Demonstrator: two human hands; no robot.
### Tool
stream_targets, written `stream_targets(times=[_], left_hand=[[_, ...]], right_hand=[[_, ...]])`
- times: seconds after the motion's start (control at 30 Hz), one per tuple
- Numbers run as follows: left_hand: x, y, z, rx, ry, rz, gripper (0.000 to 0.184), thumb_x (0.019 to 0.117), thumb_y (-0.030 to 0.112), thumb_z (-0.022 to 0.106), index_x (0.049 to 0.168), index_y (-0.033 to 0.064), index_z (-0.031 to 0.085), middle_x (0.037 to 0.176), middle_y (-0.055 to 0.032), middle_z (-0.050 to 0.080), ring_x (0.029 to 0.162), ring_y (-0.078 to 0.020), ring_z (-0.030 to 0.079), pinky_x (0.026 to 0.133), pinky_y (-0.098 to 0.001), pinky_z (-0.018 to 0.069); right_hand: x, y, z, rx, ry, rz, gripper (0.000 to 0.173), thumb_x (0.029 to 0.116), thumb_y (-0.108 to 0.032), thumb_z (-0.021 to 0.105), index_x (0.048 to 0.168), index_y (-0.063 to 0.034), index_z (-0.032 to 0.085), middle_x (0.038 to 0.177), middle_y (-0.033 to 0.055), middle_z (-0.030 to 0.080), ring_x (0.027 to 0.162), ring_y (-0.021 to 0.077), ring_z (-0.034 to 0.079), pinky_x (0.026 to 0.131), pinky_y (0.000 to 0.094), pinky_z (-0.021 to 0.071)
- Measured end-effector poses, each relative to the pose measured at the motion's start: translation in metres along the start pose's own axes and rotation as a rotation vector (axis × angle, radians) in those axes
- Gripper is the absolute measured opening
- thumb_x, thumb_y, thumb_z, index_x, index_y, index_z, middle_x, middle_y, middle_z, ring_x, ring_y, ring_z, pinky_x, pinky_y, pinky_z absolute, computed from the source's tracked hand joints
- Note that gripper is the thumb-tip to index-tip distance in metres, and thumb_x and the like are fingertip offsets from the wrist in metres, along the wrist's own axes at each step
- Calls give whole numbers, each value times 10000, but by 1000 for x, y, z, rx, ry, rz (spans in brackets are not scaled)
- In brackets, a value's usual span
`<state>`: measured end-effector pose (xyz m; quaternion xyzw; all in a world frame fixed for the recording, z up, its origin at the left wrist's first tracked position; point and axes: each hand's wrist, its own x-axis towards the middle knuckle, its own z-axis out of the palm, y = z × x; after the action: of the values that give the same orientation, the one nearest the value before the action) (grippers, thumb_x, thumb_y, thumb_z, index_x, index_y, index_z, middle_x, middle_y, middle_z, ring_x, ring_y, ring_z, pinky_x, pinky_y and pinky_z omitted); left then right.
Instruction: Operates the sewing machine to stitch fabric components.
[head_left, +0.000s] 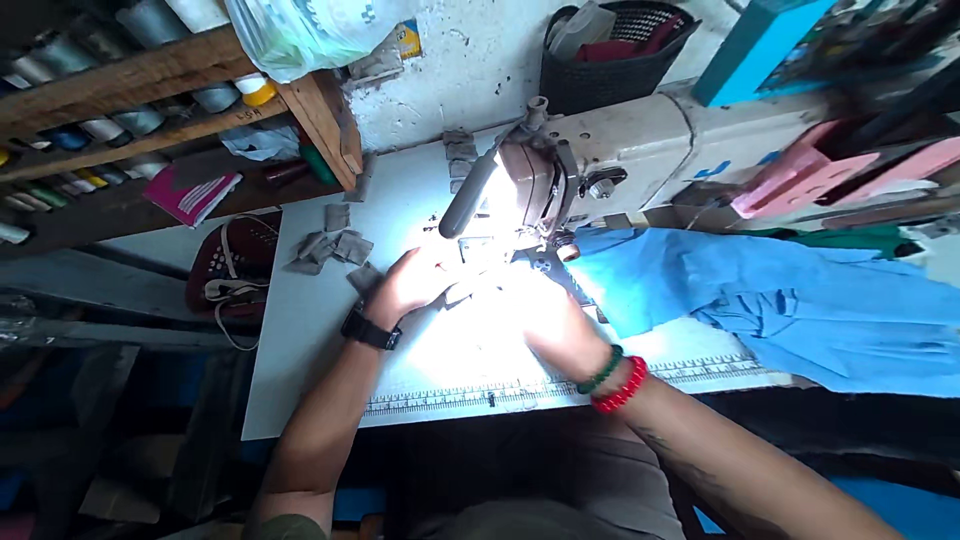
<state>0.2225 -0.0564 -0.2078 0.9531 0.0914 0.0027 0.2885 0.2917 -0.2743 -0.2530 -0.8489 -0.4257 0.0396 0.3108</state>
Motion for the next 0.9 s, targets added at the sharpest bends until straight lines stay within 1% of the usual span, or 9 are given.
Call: stream_targets(times=[0.1,0.23,0.3,0.37,0.4,0.47,0.67,0.77,0.9], left_hand=[[-20,24,-3,-65,8,-61,238,965,147,702,785,11,627,713,-116,581,625,-213,549,584,-399,465],[-22,24,-3,-51,11,-46,242,970,153,698,791,3,639,707,-111,579,646,-217,556,619,-415,470],[-26,16,-4,-79,46,-19,199,963,132,702,817,16,635,721,-94,576,648,-195,547,613,-392,464],[-27,7,-3,-136,67,25,141,967,122,694,876,18,668,763,-77,616,665,-153,571,629,-341,494],[-27,6,-2,-173,69,62,127,969,112,688,889,14,678,773,-73,627,668,-134,577,636,-314,500],[-26,8,5,-227,58,124,122,971,98,681,891,8,701,759,-62,645,656,-102,588,639,-277,510],[-15,15,22,-276,111,248,134,979,105,662,872,38,707,739,-24,644,661,-74,597,636,-256,517],[-13,27,27,-346,102,275,109,988,90,639,927,31,708,820,-26,671,734,-63,626,696,-252,543],[-12,31,31,-409,84,289,107,995,69,625,988,20,720,895,-29,697,807,-56,653,763,-250,566]], right_hand=[[20,-8,14,-132,12,-135,244,990,-109,586,1157,13,715,1170,242,685,1124,412,652,921,575,528],[27,-14,15,-116,7,-132,221,974,-100,605,1133,18,704,1079,246,680,1024,436,664,821,604,533],[25,-6,13,-42,13,-117,236,993,-167,618,1152,-31,726,1109,196,704,1035,380,680,862,577,547],[22,-1,2,163,-23,-29,231,989,-235,648,1159,-96,718,1047,98,713,962,238,688,856,477,567],[20,3,-3,271,-61,7,196,970,-255,682,1092,-107,724,946,55,702,860,165,670,792,408,570],[16,10,-8,401,-132,25,150,938,-220,719,968,-75,698,784,21,622,708,101,572,681,323,497],[4,26,-22,491,-150,62,160,931,-233,742,966,-85,696,752,-11,604,680,65,556,657,284,491],[2,34,-19,645,-146,48,142,920,-229,757,979,-114,697,747,-52,620,659,12,557,626,206,485],[-5,39,-24,711,-130,117,168,910,-229,771,967,-118,659,737,-51,605,650,14,553,614,195,473]])
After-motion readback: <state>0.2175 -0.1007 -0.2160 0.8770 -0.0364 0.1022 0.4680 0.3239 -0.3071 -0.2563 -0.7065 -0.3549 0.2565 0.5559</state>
